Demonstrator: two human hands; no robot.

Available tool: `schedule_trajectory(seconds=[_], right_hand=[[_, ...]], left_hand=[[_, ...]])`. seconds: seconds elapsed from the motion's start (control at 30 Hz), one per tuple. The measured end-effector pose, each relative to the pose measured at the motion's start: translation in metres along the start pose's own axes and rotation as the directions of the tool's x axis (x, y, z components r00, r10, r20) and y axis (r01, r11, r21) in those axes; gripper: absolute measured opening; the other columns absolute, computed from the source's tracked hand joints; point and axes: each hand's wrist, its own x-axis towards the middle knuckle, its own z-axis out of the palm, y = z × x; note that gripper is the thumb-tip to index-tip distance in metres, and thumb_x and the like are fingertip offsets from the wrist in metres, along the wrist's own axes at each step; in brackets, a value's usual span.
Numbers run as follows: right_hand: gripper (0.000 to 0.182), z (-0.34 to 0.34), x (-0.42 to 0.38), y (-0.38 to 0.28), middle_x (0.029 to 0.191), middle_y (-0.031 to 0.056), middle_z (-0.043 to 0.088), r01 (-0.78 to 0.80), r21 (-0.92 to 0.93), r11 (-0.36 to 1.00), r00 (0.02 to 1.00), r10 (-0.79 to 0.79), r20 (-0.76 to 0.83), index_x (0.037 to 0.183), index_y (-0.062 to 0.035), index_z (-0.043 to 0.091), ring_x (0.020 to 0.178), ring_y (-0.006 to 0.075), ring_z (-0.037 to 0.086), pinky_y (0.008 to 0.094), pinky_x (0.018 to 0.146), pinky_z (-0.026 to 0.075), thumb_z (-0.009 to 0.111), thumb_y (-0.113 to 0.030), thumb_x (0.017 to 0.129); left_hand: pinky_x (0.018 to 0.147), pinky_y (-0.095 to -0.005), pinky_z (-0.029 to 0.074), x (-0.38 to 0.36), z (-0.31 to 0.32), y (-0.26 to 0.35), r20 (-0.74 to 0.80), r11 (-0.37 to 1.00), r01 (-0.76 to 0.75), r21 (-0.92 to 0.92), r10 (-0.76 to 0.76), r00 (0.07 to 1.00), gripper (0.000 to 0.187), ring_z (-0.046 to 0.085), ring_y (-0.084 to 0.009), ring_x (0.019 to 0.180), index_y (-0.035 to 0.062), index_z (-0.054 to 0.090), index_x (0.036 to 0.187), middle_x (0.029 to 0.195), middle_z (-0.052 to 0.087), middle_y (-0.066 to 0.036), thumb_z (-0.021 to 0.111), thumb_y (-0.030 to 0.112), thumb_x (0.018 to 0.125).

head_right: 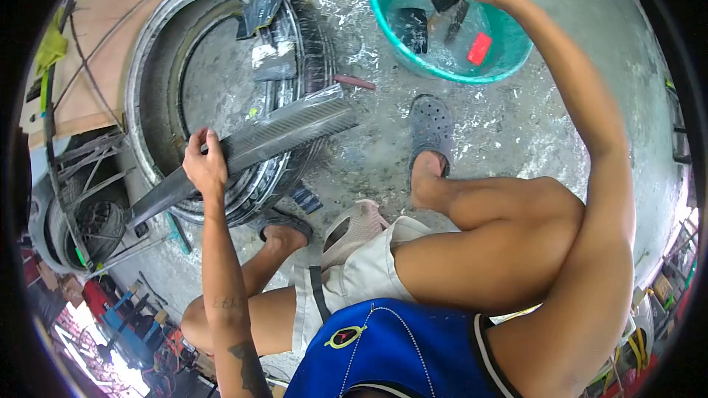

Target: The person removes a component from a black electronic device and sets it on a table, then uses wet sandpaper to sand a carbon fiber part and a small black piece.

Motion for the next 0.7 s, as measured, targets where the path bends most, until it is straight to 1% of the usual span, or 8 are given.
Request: schedule_trajectory(seconds=[0.13, 0.3, 0.43, 0.47, 0.5, 0.57, 0.63, 0.7], right_hand=[[0.024, 0.026, -0.045, -0.110, 0.094, 0.0112, 0.074, 0.289, -0.059, 0.955, 0.957, -0.286, 0.051, 0.114, 0.0003, 0.070, 0.087, 0.0182, 0.068, 0.0328, 0.081, 0.054, 0.067, -0.010, 0.092], [0.042, 0.079, -0.069, -0.159, 0.113, 0.0150, 0.071, 0.657, 0.101, 0.747, 0.727, -0.663, 0.176, 0.132, -0.0024, 0.062, 0.097, 0.0249, 0.070, 0.0358, 0.089, 0.055, 0.069, -0.007, 0.091], [0.047, 0.098, -0.090, -0.181, 0.108, 0.0188, 0.073, 0.596, 0.237, 0.767, 0.720, -0.641, 0.266, 0.135, -0.0068, 0.060, 0.095, 0.0279, 0.070, 0.0378, 0.087, 0.054, 0.070, -0.007, 0.089], [0.050, 0.086, -0.092, -0.183, 0.108, 0.0183, 0.072, 0.511, 0.211, 0.833, 0.772, -0.553, 0.314, 0.137, -0.0082, 0.059, 0.097, 0.0272, 0.070, 0.0366, 0.088, 0.054, 0.071, -0.008, 0.089], [0.052, 0.073, -0.094, -0.186, 0.108, 0.0179, 0.072, 0.419, 0.184, 0.889, 0.814, -0.457, 0.359, 0.139, -0.0095, 0.058, 0.100, 0.0265, 0.070, 0.0355, 0.089, 0.054, 0.071, -0.009, 0.089], [0.061, 0.056, -0.060, -0.150, 0.111, 0.0179, 0.070, 0.424, 0.224, 0.877, 0.875, -0.461, 0.147, 0.142, -0.0152, 0.057, 0.103, 0.0274, 0.069, 0.0377, 0.094, 0.054, 0.076, -0.010, 0.085], [0.033, 0.028, -0.029, -0.101, 0.099, 0.0167, 0.074, 0.410, 0.040, 0.911, 0.911, -0.407, -0.067, 0.121, -0.0043, 0.069, 0.093, 0.0241, 0.071, 0.0360, 0.083, 0.055, 0.069, -0.011, 0.089], [0.032, 0.006, -0.005, -0.036, 0.097, 0.0180, 0.073, 0.354, -0.500, 0.791, 0.907, -0.420, -0.022, 0.118, -0.0044, 0.070, 0.092, 0.0294, 0.071, 0.0385, 0.082, 0.055, 0.070, -0.013, 0.088]], left_hand=[[0.105, -0.0461, 0.039, -0.009, -0.006, 0.012, -0.188, 0.938, -0.346, 0.035, 0.346, 0.919, 0.051, 0.059, -0.0307, 0.118, 0.0035, 0.060, 0.133, 0.121, 0.070, -0.011, 0.071, 0.031, 0.092], [0.116, -0.0424, 0.030, -0.047, -0.047, 0.127, -0.057, 0.688, -0.339, -0.641, 0.399, 0.915, 0.093, 0.048, -0.0301, 0.133, 0.0050, 0.036, 0.155, 0.139, 0.060, -0.017, 0.085, 0.029, 0.080], [0.103, -0.0337, 0.044, -0.048, -0.044, 0.156, 0.186, 0.530, 0.010, -0.848, 0.278, 0.942, 0.047, 0.060, -0.0201, 0.115, 0.0002, 0.066, 0.128, 0.133, 0.063, -0.017, 0.082, 0.015, 0.086], [0.096, -0.0302, 0.048, -0.049, -0.043, 0.158, 0.148, 0.491, -0.002, -0.871, 0.266, 0.952, 0.023, 0.063, -0.0165, 0.107, -0.0024, 0.073, 0.110, 0.128, 0.066, -0.017, 0.077, 0.009, 0.090], [0.098, -0.0312, 0.047, -0.050, -0.048, 0.156, 0.156, 0.508, 0.013, -0.861, 0.239, 0.958, 0.023, 0.064, -0.0177, 0.108, -0.0024, 0.073, 0.110, 0.122, 0.069, -0.017, 0.076, 0.008, 0.090], [0.099, -0.0319, 0.047, -0.053, -0.054, 0.139, 0.140, 0.519, 0.018, -0.855, 0.198, 0.970, 0.020, 0.064, -0.0186, 0.110, -0.0029, 0.073, 0.108, 0.119, 0.070, -0.017, 0.076, 0.005, 0.090], [0.098, -0.0312, 0.048, -0.059, -0.066, 0.112, 0.160, 0.511, 0.079, -0.856, 0.118, 0.980, 0.020, 0.064, -0.0184, 0.110, -0.0041, 0.071, 0.109, 0.118, 0.070, -0.016, 0.074, 0.001, 0.090], [0.094, -0.0278, 0.051, -0.070, -0.087, 0.085, 0.173, 0.572, 0.151, -0.806, -0.016, 0.985, 0.020, 0.065, -0.0139, 0.103, -0.0038, 0.070, 0.110, 0.117, 0.071, -0.013, 0.073, 0.000, 0.091]])
